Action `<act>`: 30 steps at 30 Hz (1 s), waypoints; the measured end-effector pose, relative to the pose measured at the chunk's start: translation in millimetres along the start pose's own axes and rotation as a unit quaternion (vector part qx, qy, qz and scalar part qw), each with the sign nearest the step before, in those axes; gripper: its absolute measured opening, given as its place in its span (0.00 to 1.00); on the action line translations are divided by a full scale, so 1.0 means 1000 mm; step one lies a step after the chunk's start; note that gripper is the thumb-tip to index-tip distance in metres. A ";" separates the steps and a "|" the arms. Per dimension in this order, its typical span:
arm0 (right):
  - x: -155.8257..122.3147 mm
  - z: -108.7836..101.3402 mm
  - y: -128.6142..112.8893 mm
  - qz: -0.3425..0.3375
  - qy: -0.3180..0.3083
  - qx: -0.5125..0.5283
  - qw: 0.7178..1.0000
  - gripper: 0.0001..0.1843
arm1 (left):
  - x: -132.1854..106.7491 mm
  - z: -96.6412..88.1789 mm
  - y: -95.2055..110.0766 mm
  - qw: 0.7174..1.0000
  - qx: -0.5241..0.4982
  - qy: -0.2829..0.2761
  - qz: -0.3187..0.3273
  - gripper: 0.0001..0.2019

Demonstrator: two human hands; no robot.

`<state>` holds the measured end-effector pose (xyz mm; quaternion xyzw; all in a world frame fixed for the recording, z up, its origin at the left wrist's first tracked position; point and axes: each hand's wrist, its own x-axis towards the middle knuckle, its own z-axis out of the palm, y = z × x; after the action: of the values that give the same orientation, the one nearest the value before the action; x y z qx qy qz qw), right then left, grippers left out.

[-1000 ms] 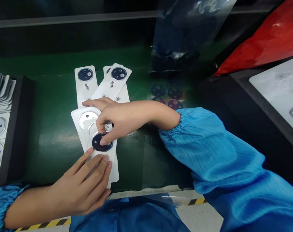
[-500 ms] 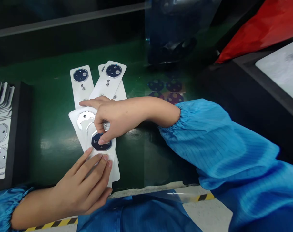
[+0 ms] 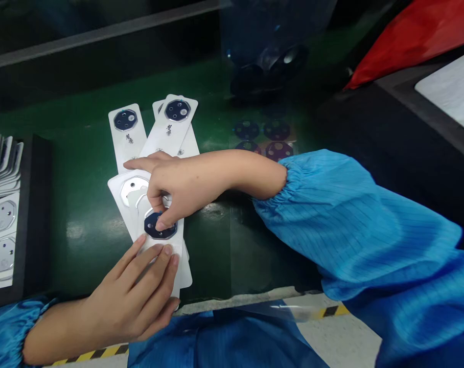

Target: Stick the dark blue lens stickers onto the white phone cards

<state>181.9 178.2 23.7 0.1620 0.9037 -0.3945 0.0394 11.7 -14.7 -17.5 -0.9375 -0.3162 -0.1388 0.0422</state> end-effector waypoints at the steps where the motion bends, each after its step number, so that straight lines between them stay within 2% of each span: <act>1: 0.000 0.000 0.000 0.003 -0.005 0.001 1.000 0.10 | 0.000 0.000 0.000 1.000 -0.001 -0.001 0.000 0.20; 4: 0.000 0.000 0.001 0.007 -0.022 -0.005 1.000 0.09 | -0.001 0.000 0.000 1.000 0.001 -0.003 -0.002 0.20; 25: 0.000 0.002 0.000 0.000 -0.005 -0.010 1.000 0.08 | 0.000 0.000 0.000 1.000 0.010 0.004 0.000 0.20; 30: 0.001 0.004 0.000 -0.006 0.004 -0.020 1.000 0.12 | -0.001 0.000 0.001 1.000 0.013 -0.006 -0.005 0.20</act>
<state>180.9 175.6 21.1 0.1571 0.9125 -0.3760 0.0363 11.0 -16.1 -17.7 -0.9362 -0.3225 -0.1292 0.0523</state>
